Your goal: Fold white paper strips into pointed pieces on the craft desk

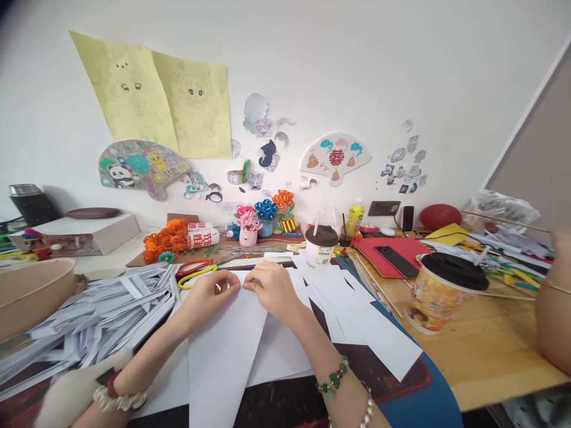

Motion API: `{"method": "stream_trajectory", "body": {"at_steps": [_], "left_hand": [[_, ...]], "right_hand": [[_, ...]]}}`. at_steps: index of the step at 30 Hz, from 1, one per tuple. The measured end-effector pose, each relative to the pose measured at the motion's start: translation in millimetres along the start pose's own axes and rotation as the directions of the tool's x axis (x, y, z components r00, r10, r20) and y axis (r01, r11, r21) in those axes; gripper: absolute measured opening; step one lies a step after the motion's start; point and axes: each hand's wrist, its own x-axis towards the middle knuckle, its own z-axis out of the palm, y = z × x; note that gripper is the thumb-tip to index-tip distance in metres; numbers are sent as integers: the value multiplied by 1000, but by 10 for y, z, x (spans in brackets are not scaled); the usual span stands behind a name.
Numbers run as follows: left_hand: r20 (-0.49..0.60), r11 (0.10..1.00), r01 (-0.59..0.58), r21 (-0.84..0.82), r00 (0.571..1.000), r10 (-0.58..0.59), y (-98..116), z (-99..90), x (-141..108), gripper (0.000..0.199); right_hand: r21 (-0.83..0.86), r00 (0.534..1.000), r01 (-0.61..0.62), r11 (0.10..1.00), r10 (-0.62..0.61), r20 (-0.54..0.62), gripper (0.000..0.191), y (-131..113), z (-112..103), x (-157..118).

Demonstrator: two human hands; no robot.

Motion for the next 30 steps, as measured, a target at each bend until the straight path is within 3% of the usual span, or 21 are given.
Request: {"method": "stream_trajectory", "body": {"at_steps": [30], "left_hand": [[-38, 998, -24, 51, 999, 26, -23, -129, -16, 19]], "right_hand": [[4, 993, -65, 998, 65, -103, 17, 81, -90, 21]]}}
